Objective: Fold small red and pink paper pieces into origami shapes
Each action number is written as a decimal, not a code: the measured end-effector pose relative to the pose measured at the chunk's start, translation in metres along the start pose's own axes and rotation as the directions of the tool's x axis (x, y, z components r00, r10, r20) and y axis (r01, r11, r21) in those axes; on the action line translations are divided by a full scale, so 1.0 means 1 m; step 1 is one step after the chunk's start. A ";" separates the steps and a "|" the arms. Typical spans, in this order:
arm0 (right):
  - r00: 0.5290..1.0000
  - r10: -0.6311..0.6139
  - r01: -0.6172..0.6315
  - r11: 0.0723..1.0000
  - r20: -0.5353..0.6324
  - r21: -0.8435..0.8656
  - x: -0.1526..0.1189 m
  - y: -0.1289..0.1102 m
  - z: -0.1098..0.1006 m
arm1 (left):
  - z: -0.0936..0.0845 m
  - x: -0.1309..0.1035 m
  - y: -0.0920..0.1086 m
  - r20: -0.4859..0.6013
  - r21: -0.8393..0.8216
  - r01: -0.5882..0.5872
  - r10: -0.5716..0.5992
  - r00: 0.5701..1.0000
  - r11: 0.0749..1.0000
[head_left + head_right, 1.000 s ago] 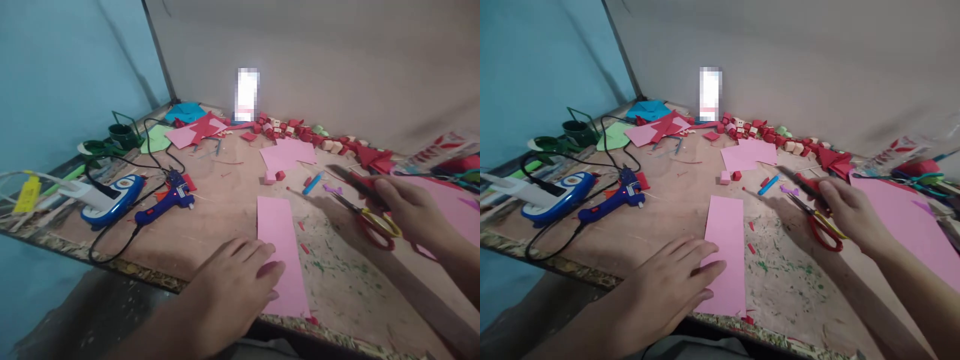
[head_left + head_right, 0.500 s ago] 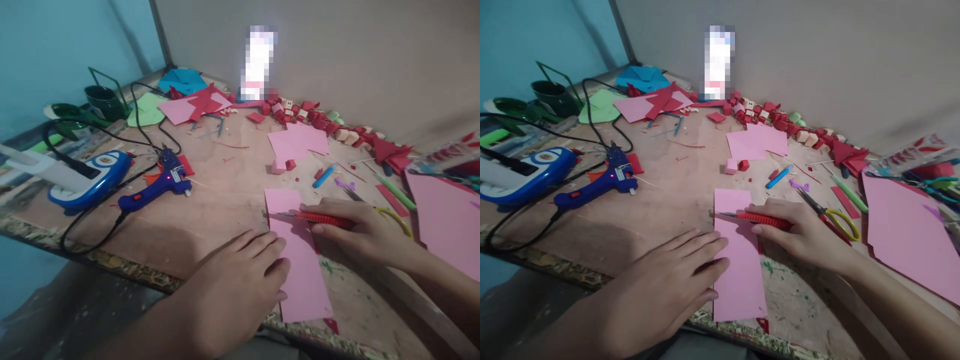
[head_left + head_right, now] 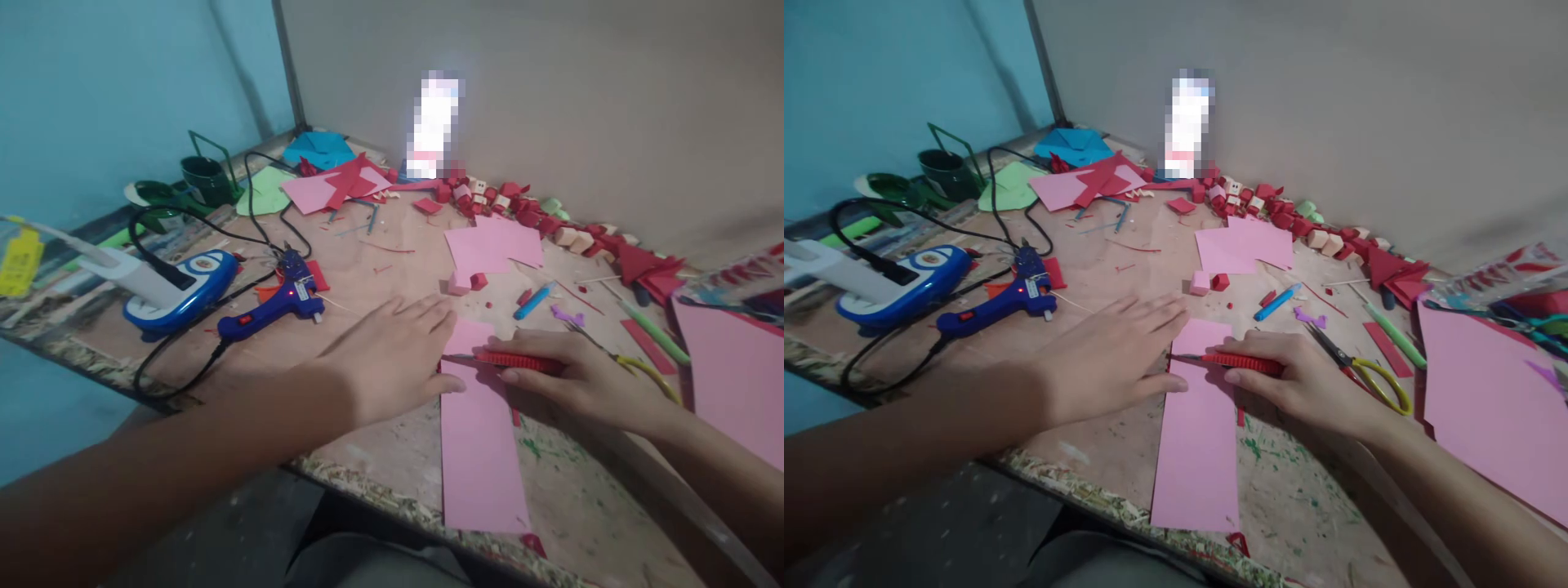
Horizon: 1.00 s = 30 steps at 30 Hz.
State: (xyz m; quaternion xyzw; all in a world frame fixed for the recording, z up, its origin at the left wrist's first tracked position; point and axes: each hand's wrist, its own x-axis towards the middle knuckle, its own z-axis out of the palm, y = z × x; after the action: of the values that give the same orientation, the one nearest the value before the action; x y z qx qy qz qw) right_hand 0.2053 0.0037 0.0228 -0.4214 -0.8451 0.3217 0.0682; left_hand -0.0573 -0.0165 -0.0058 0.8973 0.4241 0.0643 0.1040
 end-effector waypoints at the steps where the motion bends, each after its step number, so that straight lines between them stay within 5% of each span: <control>1: 1.000 -0.002 0.002 1.000 -0.006 0.010 -0.001 0.001 0.000 | 0.002 0.004 -0.002 0.018 0.016 0.004 -0.004 1.000 1.000; 18: 0.999 0.015 -0.018 0.996 0.038 0.083 0.000 0.006 0.005 | 0.014 0.008 -0.009 0.161 -0.089 0.057 -0.042 0.986 0.994; 30: 0.998 0.043 -0.044 0.999 0.044 0.022 -0.010 0.008 -0.004 | 0.016 0.007 -0.010 0.131 -0.127 0.062 -0.045 0.990 0.990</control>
State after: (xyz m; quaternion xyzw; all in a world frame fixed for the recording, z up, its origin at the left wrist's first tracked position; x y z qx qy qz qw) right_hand 0.2184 0.0012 0.0224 -0.4318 -0.8333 0.3419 0.0475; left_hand -0.0574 -0.0069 -0.0232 0.8791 0.4354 0.0317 0.1911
